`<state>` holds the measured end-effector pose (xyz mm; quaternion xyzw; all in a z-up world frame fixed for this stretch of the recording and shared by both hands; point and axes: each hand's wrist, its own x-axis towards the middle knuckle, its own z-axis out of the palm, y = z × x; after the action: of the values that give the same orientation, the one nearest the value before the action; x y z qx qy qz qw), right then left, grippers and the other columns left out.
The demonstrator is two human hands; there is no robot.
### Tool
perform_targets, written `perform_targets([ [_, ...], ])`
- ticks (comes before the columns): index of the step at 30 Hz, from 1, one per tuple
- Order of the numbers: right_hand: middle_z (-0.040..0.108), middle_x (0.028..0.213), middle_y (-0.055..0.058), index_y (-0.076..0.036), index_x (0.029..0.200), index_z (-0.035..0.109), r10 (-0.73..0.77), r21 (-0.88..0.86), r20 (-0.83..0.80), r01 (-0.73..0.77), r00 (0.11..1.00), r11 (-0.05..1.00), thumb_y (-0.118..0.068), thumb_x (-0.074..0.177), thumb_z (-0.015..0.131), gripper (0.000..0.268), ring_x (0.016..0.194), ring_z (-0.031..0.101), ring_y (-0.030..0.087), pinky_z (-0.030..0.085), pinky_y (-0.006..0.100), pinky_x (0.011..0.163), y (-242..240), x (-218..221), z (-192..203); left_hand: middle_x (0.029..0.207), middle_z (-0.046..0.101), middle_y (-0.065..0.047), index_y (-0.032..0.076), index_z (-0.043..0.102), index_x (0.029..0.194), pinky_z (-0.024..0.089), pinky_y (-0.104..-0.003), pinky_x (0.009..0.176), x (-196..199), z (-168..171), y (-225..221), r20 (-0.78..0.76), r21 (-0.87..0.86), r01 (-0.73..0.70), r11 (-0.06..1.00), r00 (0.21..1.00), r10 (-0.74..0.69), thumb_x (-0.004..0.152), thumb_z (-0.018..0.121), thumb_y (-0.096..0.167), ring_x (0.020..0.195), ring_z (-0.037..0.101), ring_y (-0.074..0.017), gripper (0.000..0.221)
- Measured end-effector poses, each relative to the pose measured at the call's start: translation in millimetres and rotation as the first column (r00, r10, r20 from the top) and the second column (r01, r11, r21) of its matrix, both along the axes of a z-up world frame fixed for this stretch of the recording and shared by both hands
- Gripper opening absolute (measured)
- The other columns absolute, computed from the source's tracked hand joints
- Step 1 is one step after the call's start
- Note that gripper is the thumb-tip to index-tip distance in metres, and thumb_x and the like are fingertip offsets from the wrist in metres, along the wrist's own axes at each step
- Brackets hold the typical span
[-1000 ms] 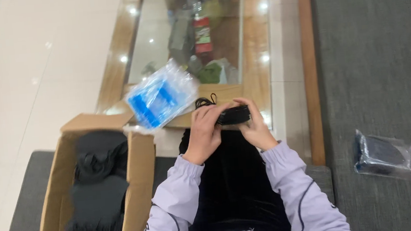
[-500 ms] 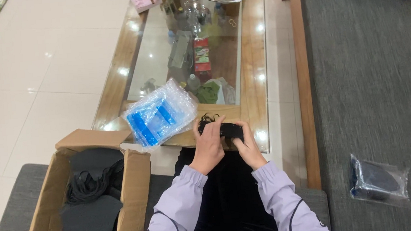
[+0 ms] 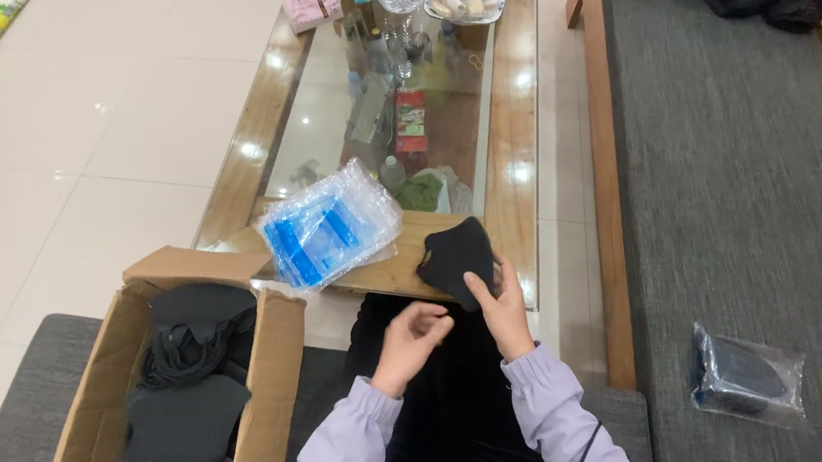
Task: Taking face masks out of a box and arranging them on a table for inspection or packaging
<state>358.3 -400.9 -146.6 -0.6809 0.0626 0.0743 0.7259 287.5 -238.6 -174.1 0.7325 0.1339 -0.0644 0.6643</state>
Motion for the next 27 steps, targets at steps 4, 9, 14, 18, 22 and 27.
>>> perform_targets([
  [4,0.060,0.149,0.012,-0.012,0.156,0.048,0.071,0.166,-0.103,-0.053,0.992,0.985,-0.019,0.093,0.075,0.068,0.129,0.059,0.022,0.051,0.040,0.107,17,-26,-5,0.122,0.054,-0.023,-0.012,0.048,0.138,0.050,-0.050,0.108,-14,43,-8,-0.315,-0.729,-0.313,0.608,0.943,0.107,0.085,0.087,0.017,0.118,0.061,-0.0336,0.072],
  [9,0.063,0.145,0.011,-0.013,0.150,0.055,0.157,0.016,-0.125,-0.156,0.980,0.988,-0.021,0.101,0.067,0.052,0.133,0.056,0.022,0.048,0.042,0.111,24,-45,-21,0.127,0.058,-0.025,-0.010,0.060,0.134,0.048,-0.056,0.107,-21,37,-8,-0.428,-0.723,-0.513,0.462,0.858,0.284,0.079,0.087,-0.003,0.120,0.058,-0.0353,0.062],
  [14,0.057,0.151,0.015,-0.017,0.158,0.044,0.283,-0.274,-0.123,-0.307,0.951,0.911,-0.027,0.101,0.065,0.061,0.141,0.051,0.031,0.044,0.045,0.116,34,-66,11,0.142,0.062,-0.024,0.000,0.063,0.138,0.051,-0.057,0.104,-29,-28,-5,-0.433,-0.689,-0.564,0.456,0.824,0.366,0.081,0.088,-0.002,0.126,0.062,-0.0370,0.063],
  [18,0.053,0.144,0.021,-0.014,0.163,0.031,0.331,-0.614,0.083,-0.214,0.940,0.760,-0.030,0.102,0.059,0.069,0.133,0.053,0.042,0.048,0.053,0.108,36,-80,13,0.134,0.066,-0.029,-0.004,0.064,0.134,0.052,-0.059,0.103,-30,-54,-2,-0.441,-0.648,-0.602,0.467,0.796,0.415,0.078,0.090,-0.002,0.119,0.066,-0.0422,0.061],
  [22,0.050,0.140,0.015,-0.012,0.160,0.036,0.418,-0.786,0.324,-0.005,0.849,0.619,-0.025,0.105,0.053,0.059,0.127,0.058,0.036,0.056,0.043,0.098,35,-81,-15,0.139,0.062,-0.026,0.000,0.061,0.139,0.053,-0.060,0.100,-32,-64,-2,-0.414,-0.603,-0.620,0.502,0.781,0.468,0.075,0.094,0.001,0.123,0.062,-0.0438,0.072],
  [27,0.048,0.141,0.016,-0.008,0.157,0.041,0.472,-0.817,0.450,0.136,0.758,0.560,-0.017,0.105,0.053,0.054,0.126,0.056,0.035,0.056,0.041,0.095,41,-87,-23,0.137,0.063,-0.027,-0.002,0.063,0.137,0.052,-0.060,0.100,-34,-106,3,-0.415,-0.629,-0.626,0.461,0.772,0.481,0.075,0.095,0.000,0.122,0.062,-0.0453,0.070],
])
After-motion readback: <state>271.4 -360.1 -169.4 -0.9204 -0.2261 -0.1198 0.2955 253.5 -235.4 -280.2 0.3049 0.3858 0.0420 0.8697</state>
